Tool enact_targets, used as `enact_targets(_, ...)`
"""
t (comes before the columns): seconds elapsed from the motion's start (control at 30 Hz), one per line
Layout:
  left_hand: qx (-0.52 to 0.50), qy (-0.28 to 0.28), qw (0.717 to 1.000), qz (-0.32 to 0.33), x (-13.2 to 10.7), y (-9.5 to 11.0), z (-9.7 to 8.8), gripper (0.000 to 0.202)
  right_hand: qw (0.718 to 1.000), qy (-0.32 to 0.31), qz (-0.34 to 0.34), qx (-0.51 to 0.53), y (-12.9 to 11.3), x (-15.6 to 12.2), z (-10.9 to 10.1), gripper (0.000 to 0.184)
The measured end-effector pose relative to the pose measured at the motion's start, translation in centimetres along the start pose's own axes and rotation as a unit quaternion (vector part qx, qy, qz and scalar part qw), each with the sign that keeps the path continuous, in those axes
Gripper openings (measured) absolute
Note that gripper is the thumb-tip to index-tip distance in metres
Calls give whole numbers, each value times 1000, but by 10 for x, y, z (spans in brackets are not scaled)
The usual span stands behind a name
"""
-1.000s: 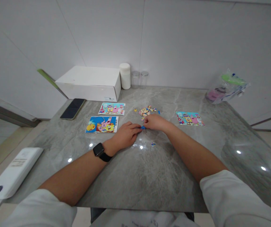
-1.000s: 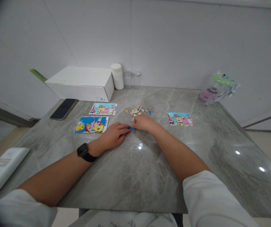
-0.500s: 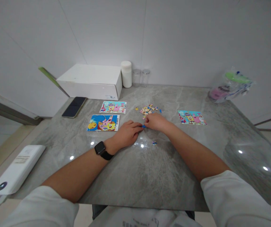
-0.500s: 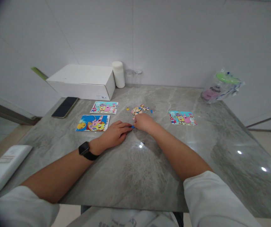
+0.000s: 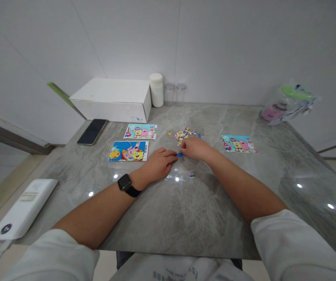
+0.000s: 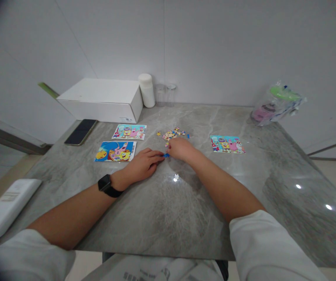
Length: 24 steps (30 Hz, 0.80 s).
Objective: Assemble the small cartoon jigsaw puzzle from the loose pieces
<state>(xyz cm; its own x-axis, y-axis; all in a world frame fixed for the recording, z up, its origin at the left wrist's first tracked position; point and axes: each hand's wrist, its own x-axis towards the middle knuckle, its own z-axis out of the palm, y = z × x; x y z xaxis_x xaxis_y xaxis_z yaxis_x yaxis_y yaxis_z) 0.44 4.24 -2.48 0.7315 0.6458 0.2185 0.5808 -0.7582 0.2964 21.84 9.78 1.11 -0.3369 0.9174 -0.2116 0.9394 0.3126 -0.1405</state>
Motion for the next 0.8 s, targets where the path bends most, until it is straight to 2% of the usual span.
enact_targets(0.1,1,0,1000,1,0,1,-2,41,1000,11,-4,14,7,-1,-10,22)
enact_targets(0.2,-1,2,1000,-1,0,2,-3,41,999,-19,-17,24,11,-3,-16,19)
enact_targets(0.4,4,0,1000,-4,0,0,0,42,997,-60,-53,15,5,-1,-6,18)
enact_targets(0.8,5,7,1000,-12,-2,-1,1,42,997,-49,-59,22,0,0,-1,21)
